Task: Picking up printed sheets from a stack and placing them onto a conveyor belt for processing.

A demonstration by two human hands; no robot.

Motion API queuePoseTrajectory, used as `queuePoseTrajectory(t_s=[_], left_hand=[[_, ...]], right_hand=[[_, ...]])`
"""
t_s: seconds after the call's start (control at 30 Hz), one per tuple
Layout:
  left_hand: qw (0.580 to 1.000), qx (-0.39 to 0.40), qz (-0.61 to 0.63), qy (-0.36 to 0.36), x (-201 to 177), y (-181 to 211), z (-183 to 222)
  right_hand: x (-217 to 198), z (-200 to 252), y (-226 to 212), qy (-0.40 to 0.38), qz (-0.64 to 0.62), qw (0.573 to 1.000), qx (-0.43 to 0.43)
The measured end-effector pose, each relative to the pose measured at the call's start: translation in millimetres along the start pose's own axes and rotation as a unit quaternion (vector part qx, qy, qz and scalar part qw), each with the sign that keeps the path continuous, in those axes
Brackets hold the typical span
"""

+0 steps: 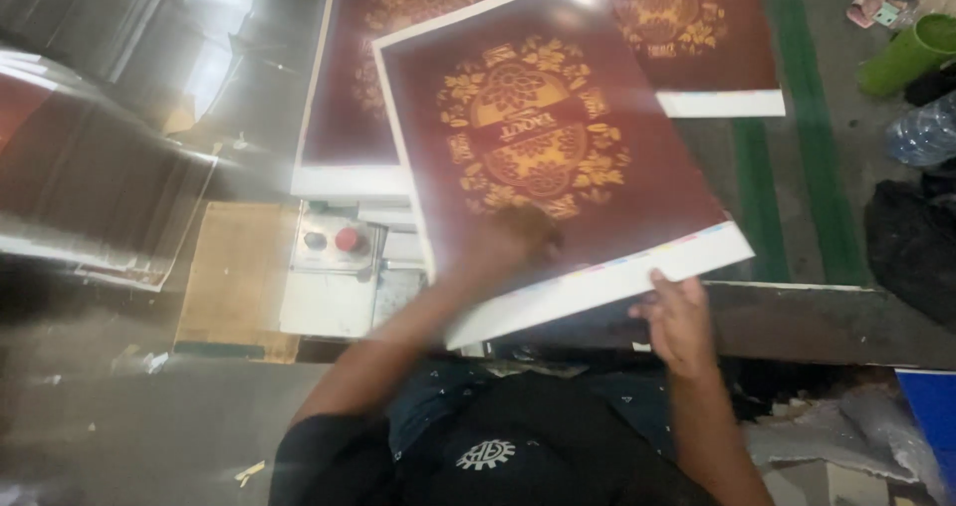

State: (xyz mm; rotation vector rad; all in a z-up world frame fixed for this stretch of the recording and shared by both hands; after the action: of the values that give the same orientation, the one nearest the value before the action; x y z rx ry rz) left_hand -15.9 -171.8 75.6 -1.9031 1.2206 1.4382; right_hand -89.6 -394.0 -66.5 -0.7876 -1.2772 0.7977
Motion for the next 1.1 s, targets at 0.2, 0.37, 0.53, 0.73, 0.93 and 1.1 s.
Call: queuePoseTrajectory(t_s=[0.2, 0.37, 0.53, 0.73, 0.93, 1.1], left_hand=[[0.976, -0.134, -0.11, -0.129, 11, -154, 25], [0.975, -0.126, -0.147, -0.112, 9, -188, 36], [0.978, -0.114, -0.119, -0.13, -6, -187, 37], [0.963, -0.166, -0.038, -0.209, -11, -188, 44], [0.985, -0.15, -0.082, 0.031, -71, -129, 44], [0.989, -0.125, -0.017, 0.072, -77, -100, 66]], right_hand=[[-99, 50, -26, 0.107, 0.009, 0.992, -0.064], [-175, 93, -38, 0.186, 0.068, 0.978, -0.069], [-215, 121, -44, 0.168, 0.06, 0.978, -0.111], [-236, 138, -35, 0.267, 0.108, 0.955, -0.073], [-226, 96, -33, 0.225, 0.07, 0.967, -0.097], [-246, 62, -20, 0.183, -0.005, 0.977, -0.11]])
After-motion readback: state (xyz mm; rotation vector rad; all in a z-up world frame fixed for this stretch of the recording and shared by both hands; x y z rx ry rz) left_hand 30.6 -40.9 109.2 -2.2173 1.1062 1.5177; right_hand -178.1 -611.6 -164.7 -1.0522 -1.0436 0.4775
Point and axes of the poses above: each hand's wrist, its own z-axis away from the middle knuckle, its own x-axis out of the palm, y = z × x, the point moved 9 cm from there along -z, towards the middle knuckle, and after that the axes turned 10 degrees about -y, right-handed, at the moved point
